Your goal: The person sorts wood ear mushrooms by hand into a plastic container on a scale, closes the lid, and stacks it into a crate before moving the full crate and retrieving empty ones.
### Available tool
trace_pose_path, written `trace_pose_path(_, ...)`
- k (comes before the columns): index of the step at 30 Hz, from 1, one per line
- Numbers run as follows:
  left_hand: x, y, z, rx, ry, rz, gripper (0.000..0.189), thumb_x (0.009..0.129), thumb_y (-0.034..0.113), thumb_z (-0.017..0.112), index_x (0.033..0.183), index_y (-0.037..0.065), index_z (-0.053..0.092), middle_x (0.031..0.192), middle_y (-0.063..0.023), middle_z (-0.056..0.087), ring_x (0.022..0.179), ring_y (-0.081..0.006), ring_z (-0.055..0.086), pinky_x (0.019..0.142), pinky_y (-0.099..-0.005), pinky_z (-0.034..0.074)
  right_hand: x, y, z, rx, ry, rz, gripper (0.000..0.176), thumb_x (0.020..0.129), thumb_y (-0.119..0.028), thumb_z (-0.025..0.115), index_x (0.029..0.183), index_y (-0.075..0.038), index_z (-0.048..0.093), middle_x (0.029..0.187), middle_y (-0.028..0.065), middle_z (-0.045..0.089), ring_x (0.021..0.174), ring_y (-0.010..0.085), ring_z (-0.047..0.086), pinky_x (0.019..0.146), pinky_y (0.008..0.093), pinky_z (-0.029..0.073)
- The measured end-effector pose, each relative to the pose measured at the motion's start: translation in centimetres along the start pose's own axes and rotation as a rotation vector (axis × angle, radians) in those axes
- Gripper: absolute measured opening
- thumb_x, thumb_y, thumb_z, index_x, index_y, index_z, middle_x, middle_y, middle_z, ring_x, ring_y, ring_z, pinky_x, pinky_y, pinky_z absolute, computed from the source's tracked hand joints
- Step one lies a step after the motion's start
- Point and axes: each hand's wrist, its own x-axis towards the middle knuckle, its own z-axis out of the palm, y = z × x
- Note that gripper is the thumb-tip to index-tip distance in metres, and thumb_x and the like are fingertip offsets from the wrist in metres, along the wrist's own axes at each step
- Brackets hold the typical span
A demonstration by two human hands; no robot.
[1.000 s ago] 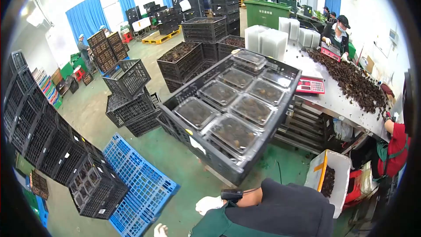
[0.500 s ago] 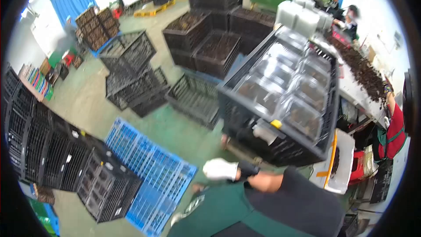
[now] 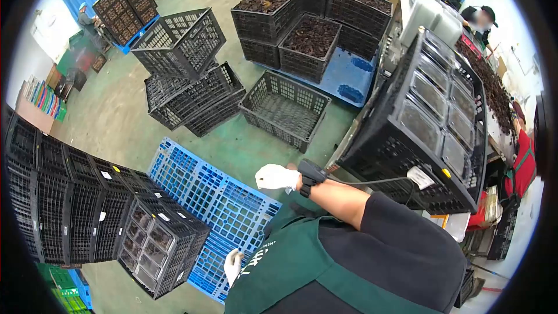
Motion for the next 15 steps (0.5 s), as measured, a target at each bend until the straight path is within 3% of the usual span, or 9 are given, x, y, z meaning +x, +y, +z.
trace_pose_path(1, 1.0, 0.4, 0.1, -0.045, -0.010, 0.008, 0.030, 0.096, 0.007, 0.057, 0.125, -0.003, 0.060, 0.106, -0.0149, 0.071, 0.096, -0.0202, 0.068, 0.089, -0.0309, 0.051, 1.4, 1.7, -0.2, 0.015, 0.068, -0.067, 0.023, 0.086, -0.028, 0.059, 0.076, -0.010, 0.068, 0.073, 0.0106, 0.066, 0.067, 0.0312, 0.062, 0.060, 0.0400, 0.048)
trace_pose_path(4, 4.4, 1.6, 0.9, -0.147, -0.042, 0.034, 0.030, 0.097, 0.008, 0.057, 0.125, -0.003, 0.060, 0.108, -0.0154, 0.071, 0.098, -0.0208, 0.068, 0.090, -0.0309, 0.051, 5.3, 8.0, -2.2, -0.111, -0.209, 0.261, 0.022, 0.080, -0.028, 0.061, 0.068, -0.011, 0.066, 0.065, 0.0094, 0.062, 0.059, 0.0322, 0.058, 0.053, 0.0419, 0.043)
trace_pose_path(6, 7.2, 3.2, 0.8, -0.160, -0.071, 0.052, 0.030, 0.097, 0.009, 0.057, 0.124, -0.004, 0.060, 0.109, -0.0156, 0.071, 0.098, -0.0210, 0.068, 0.091, -0.0309, 0.052, 4.9, 17.2, -0.1, -0.373, 0.018, 0.200, 0.023, 0.074, -0.031, 0.063, 0.060, -0.013, 0.062, 0.056, 0.0079, 0.055, 0.051, 0.0295, 0.054, 0.047, 0.0425, 0.038)
trace_pose_path(8, 9.9, 5.8, 1.8, -0.263, -0.121, 0.012, 0.030, 0.095, 0.009, 0.058, 0.123, -0.003, 0.061, 0.104, -0.0128, 0.072, 0.097, -0.0185, 0.068, 0.088, -0.0293, 0.052, 2.7, 22.8, -1.6, -0.399, -0.075, 0.387, 0.029, 0.076, -0.037, 0.062, 0.064, -0.010, 0.067, 0.060, 0.0117, 0.061, 0.054, 0.0319, 0.059, 0.052, 0.0428, 0.044)
trace_pose_path(11, 13.9, 13.5, 6.0, 0.086, -0.045, -0.119, 0.028, 0.093, 0.010, 0.061, 0.118, -0.002, 0.065, 0.101, -0.0111, 0.072, 0.093, -0.0146, 0.067, 0.084, -0.0274, 0.050, -1.9, 32.2, -4.0, -0.496, -0.137, 0.579, 0.043, 0.079, -0.046, 0.060, 0.072, -0.007, 0.075, 0.067, 0.0173, 0.069, 0.060, 0.0354, 0.067, 0.059, 0.0432, 0.053)
trace_pose_path(12, 15.9, 13.8, 7.0, 0.184, -0.029, -0.090, 0.027, 0.093, 0.011, 0.061, 0.117, 0.000, 0.067, 0.103, -0.0109, 0.072, 0.094, -0.0153, 0.066, 0.086, -0.0280, 0.050, -1.3, 29.0, -7.7, -0.326, -0.151, 0.746, 0.043, 0.083, -0.045, 0.060, 0.073, -0.006, 0.076, 0.069, 0.0158, 0.071, 0.058, 0.0311, 0.069, 0.059, 0.0387, 0.055)
trace_pose_path(13, 17.0, 15.0, 8.0, 0.227, -0.024, -0.070, 0.026, 0.093, 0.011, 0.061, 0.116, 0.000, 0.067, 0.105, -0.0109, 0.072, 0.095, -0.0161, 0.067, 0.087, -0.0286, 0.050, -1.1, 26.7, -10.4, 0.117, -0.019, 1.015, 0.043, 0.088, -0.040, 0.060, 0.076, -0.003, 0.077, 0.071, 0.0124, 0.073, 0.058, 0.0239, 0.070, 0.061, 0.0356, 0.057)
trace_pose_path(14, 18.8, 16.7, 9.4, 0.267, -0.019, -0.047, 0.026, 0.093, 0.011, 0.061, 0.116, 0.000, 0.067, 0.106, -0.0109, 0.072, 0.096, -0.0169, 0.067, 0.088, -0.0292, 0.050, -0.7, 25.5, -12.7, 0.122, 0.015, 1.082, 0.041, 0.092, -0.034, 0.059, 0.074, -0.001, 0.076, 0.069, 0.0087, 0.073, 0.056, 0.0187, 0.069, 0.058, 0.0328, 0.056)
trace_pose_path(15, 20.4, 18.0, 10.2, 0.332, -0.063, 0.003, 0.026, 0.094, 0.011, 0.061, 0.116, 0.000, 0.067, 0.107, -0.0110, 0.072, 0.097, -0.0174, 0.067, 0.089, -0.0297, 0.050, -1.3, 26.1, -13.5, 0.210, 0.112, 1.120, 0.037, 0.089, -0.031, 0.059, 0.076, -0.001, 0.075, 0.070, 0.0099, 0.073, 0.058, 0.0190, 0.070, 0.057, 0.0326, 0.056)
